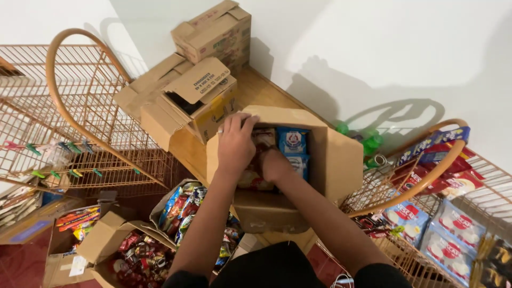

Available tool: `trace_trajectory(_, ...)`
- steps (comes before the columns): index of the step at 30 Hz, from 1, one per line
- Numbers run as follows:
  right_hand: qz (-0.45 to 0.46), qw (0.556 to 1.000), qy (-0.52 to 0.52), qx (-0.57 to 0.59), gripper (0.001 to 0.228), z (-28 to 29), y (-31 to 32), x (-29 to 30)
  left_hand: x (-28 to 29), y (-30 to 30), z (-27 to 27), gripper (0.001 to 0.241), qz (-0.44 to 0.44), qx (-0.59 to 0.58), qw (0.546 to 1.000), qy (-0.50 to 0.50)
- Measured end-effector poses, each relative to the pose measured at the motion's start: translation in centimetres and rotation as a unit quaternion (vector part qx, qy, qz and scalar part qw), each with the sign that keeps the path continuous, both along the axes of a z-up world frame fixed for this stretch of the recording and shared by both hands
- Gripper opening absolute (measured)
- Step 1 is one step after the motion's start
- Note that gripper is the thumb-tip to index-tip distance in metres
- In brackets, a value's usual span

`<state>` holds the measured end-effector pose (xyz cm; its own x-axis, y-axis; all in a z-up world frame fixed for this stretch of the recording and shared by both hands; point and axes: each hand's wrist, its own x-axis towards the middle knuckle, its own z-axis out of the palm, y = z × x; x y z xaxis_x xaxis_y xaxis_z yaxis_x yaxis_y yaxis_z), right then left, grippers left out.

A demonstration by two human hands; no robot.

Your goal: Organize and restock various packaged grocery items from cardboard boxes onto a storage shelf.

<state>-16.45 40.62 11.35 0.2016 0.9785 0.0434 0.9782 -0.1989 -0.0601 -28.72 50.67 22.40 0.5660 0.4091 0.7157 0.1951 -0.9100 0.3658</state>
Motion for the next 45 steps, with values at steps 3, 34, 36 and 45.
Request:
trace_trajectory(3,-0.021,0.987,0.152,0.055,0.014,2.0,-0.2,0.1,0.4,0.6,-0.1,0.046,-0.021,-0.026,0.999,-0.010)
trace_trajectory(34,-0.222,0.949,0.211,0.070,0.067,-3.8,0.7,5.6,2.3,2.0,-0.6,0.040,-0.016,0.001,1.000,0.004)
trace_trajectory(36,-0.307,0.934,0.181,-0.015,0.056,-2.1,1.2,5.0,2.0,2.0,0.2,0.042,-0.009,-0.009,1.000,0.026)
trace_trajectory(45,-0.309,0.942,0.064,-0.114,0.038,3.0,1.5,1.1,2.5,2.3,-0.5,0.043,-0.006,-0.003,1.000,0.023)
